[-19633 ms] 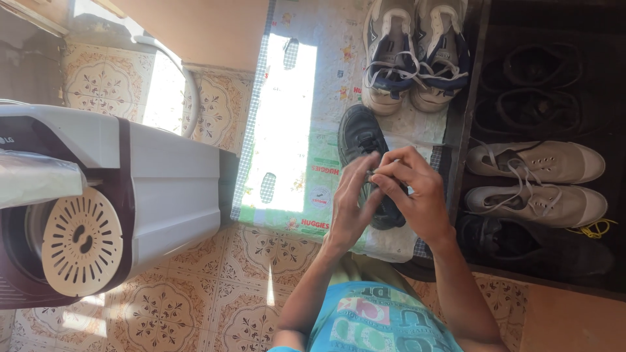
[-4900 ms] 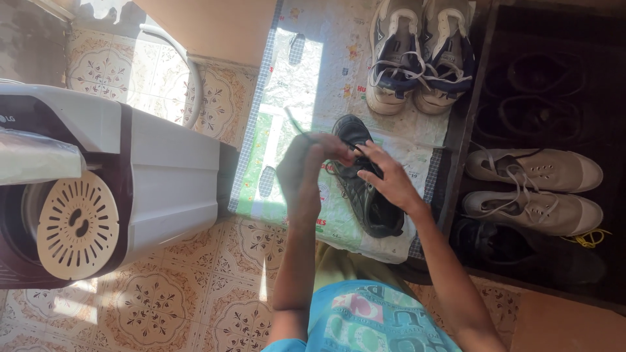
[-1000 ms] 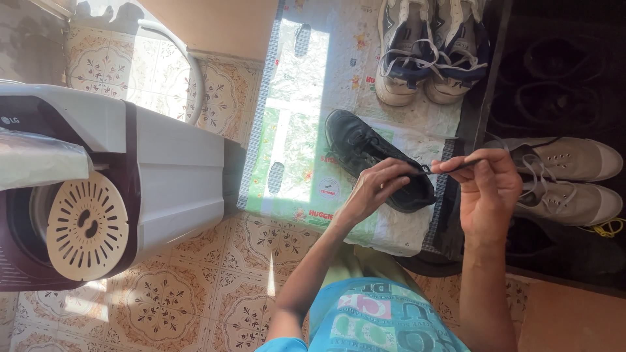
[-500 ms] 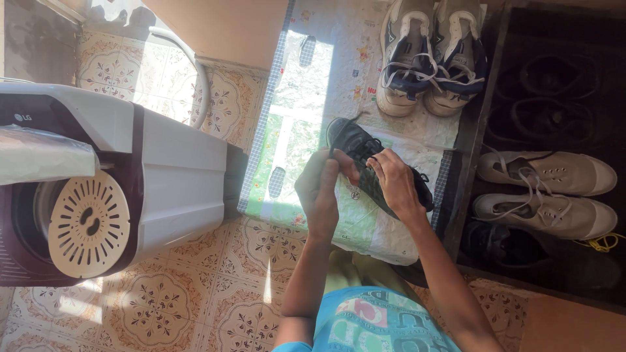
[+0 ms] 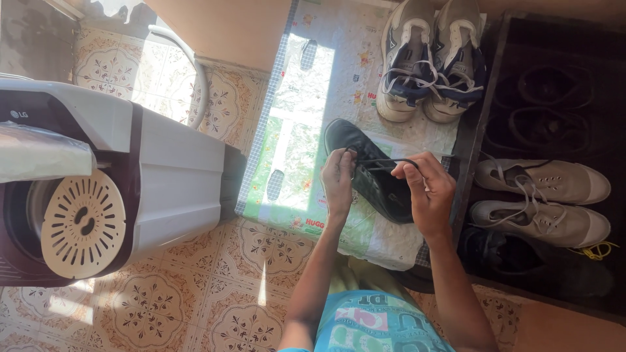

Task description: The person removes the laces from a black shoe, then re-laces it by threading the laces through the eyelets and tying them. The person repeats the process on a second black shoe.

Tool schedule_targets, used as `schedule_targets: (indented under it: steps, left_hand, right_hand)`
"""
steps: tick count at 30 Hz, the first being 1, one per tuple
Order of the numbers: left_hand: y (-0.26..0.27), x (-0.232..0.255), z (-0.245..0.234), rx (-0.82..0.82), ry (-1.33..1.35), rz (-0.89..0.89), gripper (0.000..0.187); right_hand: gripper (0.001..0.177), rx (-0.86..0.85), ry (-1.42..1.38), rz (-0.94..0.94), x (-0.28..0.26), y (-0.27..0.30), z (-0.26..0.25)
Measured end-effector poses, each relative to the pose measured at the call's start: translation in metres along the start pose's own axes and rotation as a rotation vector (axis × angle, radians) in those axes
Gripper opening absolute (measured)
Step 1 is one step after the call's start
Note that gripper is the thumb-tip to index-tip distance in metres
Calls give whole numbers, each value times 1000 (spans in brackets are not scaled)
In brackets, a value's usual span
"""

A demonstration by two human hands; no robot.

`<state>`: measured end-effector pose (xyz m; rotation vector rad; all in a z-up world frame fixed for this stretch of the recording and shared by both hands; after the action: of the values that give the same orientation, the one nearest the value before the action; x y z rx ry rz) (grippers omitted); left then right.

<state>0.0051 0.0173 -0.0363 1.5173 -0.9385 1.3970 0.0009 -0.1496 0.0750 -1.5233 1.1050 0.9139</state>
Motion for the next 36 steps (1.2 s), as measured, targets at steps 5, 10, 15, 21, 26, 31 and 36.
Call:
schedule_targets:
  steps: [5, 10, 15, 21, 26, 31, 36]
  left_hand:
    - [-6, 7, -10, -88, 267, -32, 26]
    - [-22, 51, -48, -20, 543, -40, 26]
    - [-6, 103, -40, -318, -220, 148, 22]
    - [2, 104, -33, -364, -206, 53, 18]
    - [1, 82, -58, -155, -201, 2, 17]
    - [0, 88, -66, 55, -578, 298, 13]
    - [18, 102, -30, 0, -716, 765, 43]
  right_hand:
    - [34, -163, 289, 296, 64, 0, -9]
    - [40, -152, 327, 119, 69, -1, -3]
    - [49, -216, -261, 136, 34, -10, 18]
    - [27, -289, -145, 263, 24, -13, 22]
    - [18, -239, -70, 327, 60, -3, 12]
    - [16, -203, -164, 318, 88, 1, 7]
    - [25, -272, -405, 453, 90, -1, 21]
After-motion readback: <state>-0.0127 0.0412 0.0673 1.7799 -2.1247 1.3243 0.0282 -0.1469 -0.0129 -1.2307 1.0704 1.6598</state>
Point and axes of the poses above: each hand's wrist, its own y-axis away from the middle knuckle, its own z-axis out of the palm, x = y × z, the point moved 3 cm from there along -y, towards the middle knuckle, and after that the axes turned 5 degrees about -y, right-handed, at the moved point
